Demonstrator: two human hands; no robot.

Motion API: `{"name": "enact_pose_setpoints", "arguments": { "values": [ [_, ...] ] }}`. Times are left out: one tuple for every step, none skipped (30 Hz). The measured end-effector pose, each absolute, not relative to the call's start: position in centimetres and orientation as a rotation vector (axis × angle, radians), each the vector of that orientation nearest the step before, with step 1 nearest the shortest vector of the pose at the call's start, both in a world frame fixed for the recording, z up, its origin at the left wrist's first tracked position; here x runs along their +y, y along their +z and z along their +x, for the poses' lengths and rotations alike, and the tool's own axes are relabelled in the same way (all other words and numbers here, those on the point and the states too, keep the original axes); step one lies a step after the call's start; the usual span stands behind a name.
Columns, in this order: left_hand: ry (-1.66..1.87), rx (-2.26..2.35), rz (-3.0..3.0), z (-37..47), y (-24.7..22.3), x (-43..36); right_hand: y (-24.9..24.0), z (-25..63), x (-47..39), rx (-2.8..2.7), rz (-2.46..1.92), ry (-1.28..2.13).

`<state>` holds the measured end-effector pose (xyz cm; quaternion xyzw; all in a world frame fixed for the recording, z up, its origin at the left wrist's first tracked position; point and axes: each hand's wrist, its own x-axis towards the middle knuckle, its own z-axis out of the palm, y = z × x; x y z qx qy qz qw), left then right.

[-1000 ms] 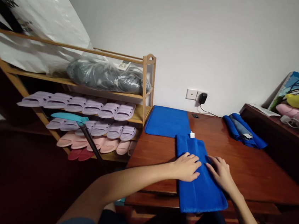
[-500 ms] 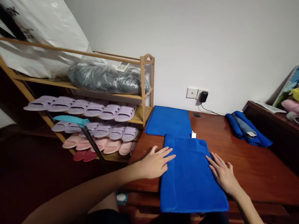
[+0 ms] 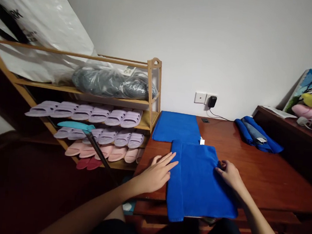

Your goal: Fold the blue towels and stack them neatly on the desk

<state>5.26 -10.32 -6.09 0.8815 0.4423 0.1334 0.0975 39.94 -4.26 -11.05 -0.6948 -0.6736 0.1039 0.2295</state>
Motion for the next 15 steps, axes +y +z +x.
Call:
{"name": "enact_pose_setpoints", "arguments": {
  "values": [
    [0.454, 1.290, 2.598, 6.0, -5.6, -10.2, -11.0, 39.8, -4.2, -1.854, -1.910, 0.277],
    [0.508, 1.256, 2.576, 7.0, -5.2, -10.0, -10.9, 39.7, -4.1, -1.858, -1.901, 0.267],
    [0.554, 1.215, 2.537, 8.2, -4.8, -9.7, -10.8, 39.5, -4.0, -1.865, -1.889, 0.257],
    [0.580, 1.182, 2.475, 9.5, -4.5, -9.1, -10.8, 39.2, -4.0, -1.871, -1.876, 0.245],
    [0.587, 1.162, 2.396, 11.0, -4.4, -8.4, -10.7, 38.9, -4.0, -1.877, -1.860, 0.231],
    [0.578, 1.159, 2.294, 12.6, -4.4, -7.5, -10.7, 38.6, -4.0, -1.884, -1.841, 0.215],
    [0.536, 1.199, 2.173, 14.1, -4.5, -6.5, -10.6, 38.2, -4.0, -1.892, -1.819, 0.200],
    [0.507, 1.227, 2.120, 15.6, -4.7, -5.5, -10.6, 37.8, -4.1, -1.902, -1.792, 0.188],
    [0.485, 1.244, 2.089, 17.0, -5.0, -4.5, -10.6, 37.4, -4.3, -1.913, -1.762, 0.181],
    [0.468, 1.269, 2.068, 18.2, -5.3, -3.5, -10.6, 37.0, -4.4, -1.924, -1.731, 0.181],
    [0.465, 1.295, 2.065, 19.3, -5.5, -2.6, -10.5, 36.6, -4.7, -1.931, -1.700, 0.189],
    [0.471, 1.322, 2.069, 20.1, -5.7, -1.9, -10.5, 36.3, -4.9, -1.932, -1.673, 0.205],
    [0.485, 1.351, 2.081, 20.9, -5.8, -1.2, -10.5, 36.1, -5.2, -1.924, -1.650, 0.227],
    [0.500, 1.376, 2.101, 21.5, -5.9, -0.7, -10.5, 36.0, -5.4, -1.906, -1.632, 0.254],
    [0.511, 1.394, 2.125, 22.1, -5.9, -0.3, -10.5, 36.0, -5.6, -1.878, -1.620, 0.283]
  ]
}}
